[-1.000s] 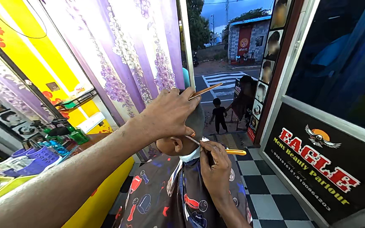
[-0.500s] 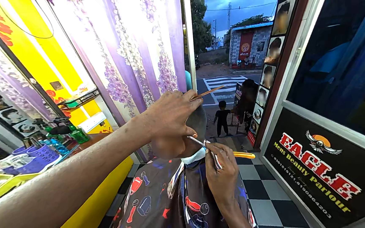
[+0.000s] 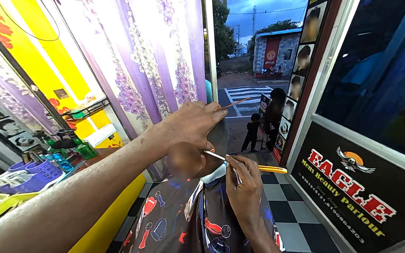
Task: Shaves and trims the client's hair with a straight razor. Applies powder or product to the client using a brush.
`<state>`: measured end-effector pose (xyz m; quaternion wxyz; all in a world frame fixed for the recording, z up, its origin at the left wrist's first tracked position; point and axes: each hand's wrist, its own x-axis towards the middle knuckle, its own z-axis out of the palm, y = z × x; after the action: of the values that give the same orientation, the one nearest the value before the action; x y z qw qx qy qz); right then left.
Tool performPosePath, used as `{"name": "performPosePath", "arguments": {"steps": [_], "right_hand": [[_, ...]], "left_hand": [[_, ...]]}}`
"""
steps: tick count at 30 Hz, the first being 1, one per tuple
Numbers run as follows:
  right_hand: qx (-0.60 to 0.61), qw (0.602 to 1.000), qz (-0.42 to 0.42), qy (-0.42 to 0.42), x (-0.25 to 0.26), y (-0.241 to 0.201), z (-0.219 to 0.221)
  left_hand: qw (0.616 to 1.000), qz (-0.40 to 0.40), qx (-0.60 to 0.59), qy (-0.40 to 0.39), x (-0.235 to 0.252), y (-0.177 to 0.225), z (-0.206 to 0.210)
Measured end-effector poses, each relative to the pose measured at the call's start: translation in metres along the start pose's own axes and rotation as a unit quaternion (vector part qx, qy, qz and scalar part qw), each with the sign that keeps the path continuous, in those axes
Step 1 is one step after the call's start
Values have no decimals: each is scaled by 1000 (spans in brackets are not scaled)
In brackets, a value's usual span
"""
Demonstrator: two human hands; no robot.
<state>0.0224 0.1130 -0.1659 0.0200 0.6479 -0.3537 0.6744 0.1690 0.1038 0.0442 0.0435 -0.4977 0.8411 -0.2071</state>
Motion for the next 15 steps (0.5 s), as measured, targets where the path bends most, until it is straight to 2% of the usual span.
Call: {"name": "performPosePath", "arguments": {"steps": [11, 15], "right_hand": [[14, 998, 18, -64, 1, 2, -1], [31, 999, 5, -34, 5, 2, -3]], "left_hand": [[1000, -11, 13, -23, 0, -2, 0], [1000, -13, 3, -22, -2, -5, -1]]}}
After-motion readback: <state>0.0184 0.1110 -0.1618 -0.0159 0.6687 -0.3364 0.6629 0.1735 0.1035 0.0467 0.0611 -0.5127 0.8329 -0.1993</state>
